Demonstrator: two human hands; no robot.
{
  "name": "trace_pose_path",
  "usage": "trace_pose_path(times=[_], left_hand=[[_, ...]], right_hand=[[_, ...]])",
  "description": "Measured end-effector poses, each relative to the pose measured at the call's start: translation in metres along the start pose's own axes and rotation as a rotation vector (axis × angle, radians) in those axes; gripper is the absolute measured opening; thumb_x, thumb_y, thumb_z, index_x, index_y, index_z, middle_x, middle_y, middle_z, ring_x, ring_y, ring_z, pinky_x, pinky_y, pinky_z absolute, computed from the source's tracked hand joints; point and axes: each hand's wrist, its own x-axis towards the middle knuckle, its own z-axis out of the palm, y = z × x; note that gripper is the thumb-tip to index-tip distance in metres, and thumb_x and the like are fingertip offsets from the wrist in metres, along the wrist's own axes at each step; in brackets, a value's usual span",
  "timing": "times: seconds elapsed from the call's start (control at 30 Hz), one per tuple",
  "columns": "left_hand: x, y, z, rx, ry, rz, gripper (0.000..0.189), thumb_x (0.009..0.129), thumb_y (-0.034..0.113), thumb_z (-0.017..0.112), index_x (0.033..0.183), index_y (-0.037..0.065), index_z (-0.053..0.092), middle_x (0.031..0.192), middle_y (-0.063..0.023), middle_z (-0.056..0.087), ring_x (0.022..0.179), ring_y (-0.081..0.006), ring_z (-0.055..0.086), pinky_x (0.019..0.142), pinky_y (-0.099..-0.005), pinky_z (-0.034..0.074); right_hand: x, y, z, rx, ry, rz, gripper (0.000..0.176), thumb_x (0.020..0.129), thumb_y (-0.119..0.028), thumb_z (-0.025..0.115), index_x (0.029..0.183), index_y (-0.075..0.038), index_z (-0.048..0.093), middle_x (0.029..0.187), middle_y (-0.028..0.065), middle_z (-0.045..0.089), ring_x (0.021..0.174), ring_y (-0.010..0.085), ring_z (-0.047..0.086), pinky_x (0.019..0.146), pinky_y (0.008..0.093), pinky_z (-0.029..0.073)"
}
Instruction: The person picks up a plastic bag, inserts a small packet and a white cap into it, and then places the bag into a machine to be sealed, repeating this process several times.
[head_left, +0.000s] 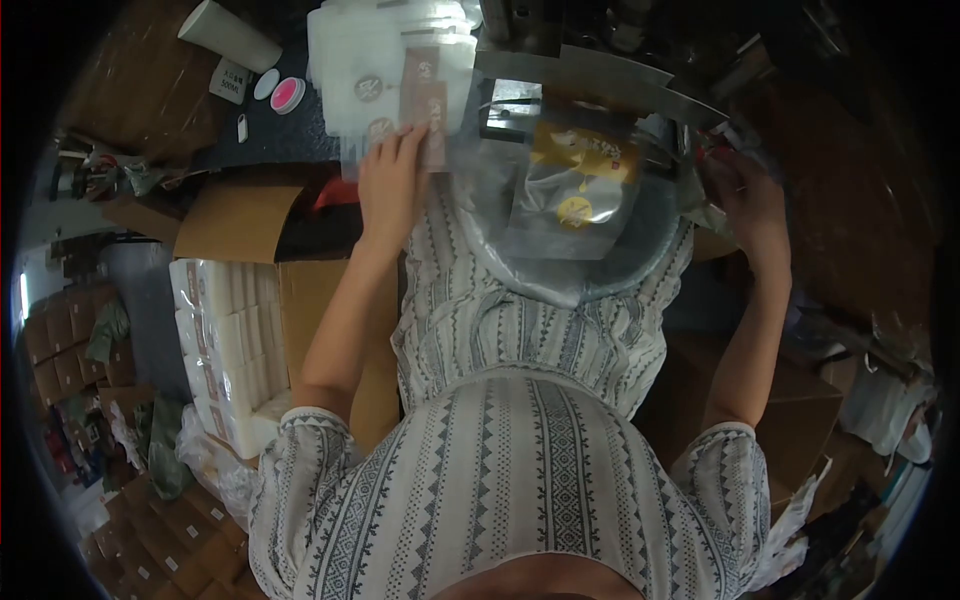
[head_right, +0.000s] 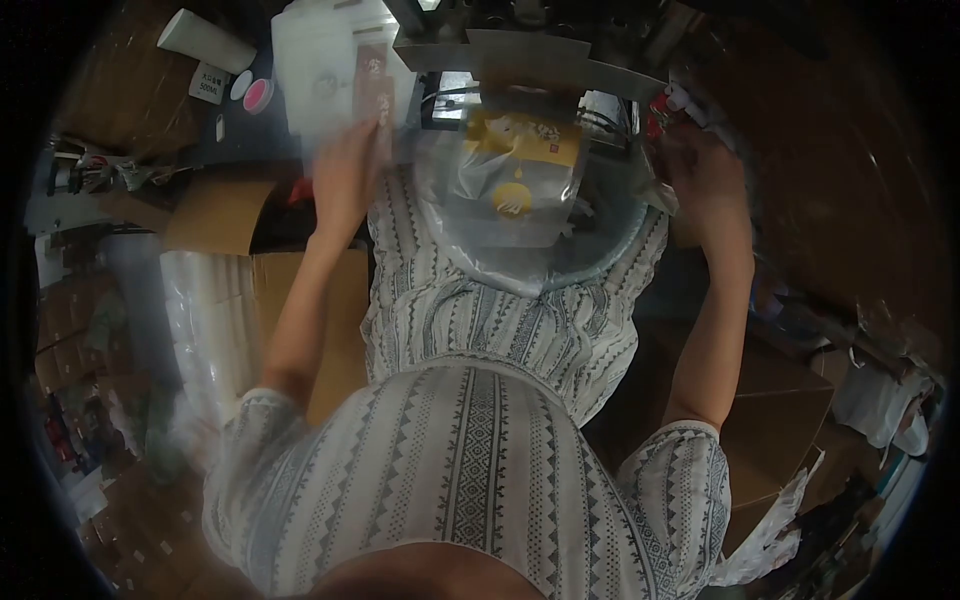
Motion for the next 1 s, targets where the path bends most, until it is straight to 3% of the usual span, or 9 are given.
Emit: trace_pose_path(times=[0.17,0.27,0.33,0.47,0.63,0.7,0.83,0.9,1.0], left_hand=[[-0.001,0.019,-0.046,-0.24,-0.02,-0.294,0.01,0.081,0.006,0.064,0.091,0.005,0.064,0.084,-0.0093,0.061,0.078,-0.0312,0.061,0.065,-0.037,0.047],[0.005,0.033,-0.066,-0.254,-0.029,-0.3,0.009,0.081,0.003,0.062,0.09,0.005,0.065,0.082,-0.01,0.06,0.071,-0.0318,0.06,0.06,-0.0368,0.047],[0.005,0.041,-0.074,-0.318,-0.059,-0.311,0.009,0.081,0.003,0.063,0.089,0.005,0.064,0.083,-0.0102,0.06,0.072,-0.0318,0.061,0.06,-0.037,0.048],[0.01,0.058,-0.075,-0.534,-0.098,-0.126,0.008,0.08,0.006,0.066,0.087,0.003,0.063,0.081,-0.0104,0.06,0.07,-0.0321,0.061,0.06,-0.0375,0.048],[0.013,0.082,-0.045,-0.704,-0.325,-0.055,0.01,0.086,0.009,0.065,0.091,0.001,0.065,0.081,-0.0083,0.063,0.06,-0.0214,0.059,0.056,-0.034,0.045],[0.024,0.093,-0.03,-1.128,-0.689,-0.501,0.015,0.085,0.014,0.066,0.094,0.002,0.067,0.084,-0.0118,0.066,0.066,-0.0197,0.065,0.058,-0.0355,0.048],[0.057,0.096,0.0,-1.266,-0.791,-0.619,0.022,0.086,0.018,0.066,0.099,0.001,0.066,0.082,-0.0099,0.068,0.068,-0.0127,0.065,0.057,-0.0311,0.048],[0.062,0.101,0.013,-1.63,-0.651,-1.027,0.03,0.087,0.024,0.066,0.102,-0.002,0.064,0.083,-0.0092,0.068,0.068,-0.0136,0.064,0.061,-0.0273,0.049],[0.055,0.09,0.013,-1.486,-0.747,-0.825,0.036,0.088,0.025,0.066,0.106,-0.006,0.061,0.092,-0.014,0.067,0.074,-0.0186,0.066,0.065,-0.0298,0.051]], right_hand=[[-0.007,-0.076,0.014,0.337,-0.048,-0.262,0.021,0.088,-0.009,0.061,0.107,-0.003,0.064,0.088,0.0089,0.067,0.078,0.0149,0.063,0.071,0.0284,0.049],[-0.006,-0.114,0.036,0.384,-0.126,-0.311,0.019,0.086,-0.009,0.064,0.104,-0.003,0.064,0.088,0.0089,0.067,0.08,0.0176,0.064,0.072,0.0306,0.05],[0.0,-0.118,0.049,0.155,0.117,-0.691,0.02,0.084,-0.01,0.066,0.103,-0.003,0.064,0.09,0.0088,0.067,0.082,0.0208,0.064,0.072,0.0323,0.05],[-0.005,-0.12,0.041,0.148,0.043,-0.734,0.023,0.082,-0.012,0.069,0.103,-0.004,0.064,0.093,0.0102,0.067,0.083,0.0234,0.065,0.072,0.0339,0.051],[-0.005,-0.102,0.036,0.363,-0.201,-0.32,0.023,0.087,-0.013,0.065,0.108,-0.004,0.064,0.098,0.0111,0.068,0.086,0.0248,0.065,0.075,0.0318,0.05],[-0.004,-0.088,0.036,0.32,-0.07,-0.32,0.024,0.087,-0.015,0.064,0.109,-0.005,0.064,0.098,0.0114,0.068,0.087,0.0251,0.065,0.075,0.032,0.05],[-0.012,-0.066,0.015,0.097,0.02,-0.176,0.028,0.086,-0.017,0.066,0.111,-0.006,0.063,0.098,0.0145,0.067,0.089,0.0279,0.066,0.076,0.0351,0.05],[-0.015,-0.056,0.006,-0.038,0.066,-0.039,0.027,0.085,-0.017,0.066,0.109,-0.005,0.063,0.099,0.016,0.067,0.091,0.0304,0.065,0.078,0.0366,0.05],[0.001,0.0,0.018,-0.367,0.078,0.123,0.025,0.084,-0.015,0.064,0.107,-0.005,0.063,0.099,0.0185,0.066,0.092,0.0348,0.064,0.079,0.0398,0.049]])
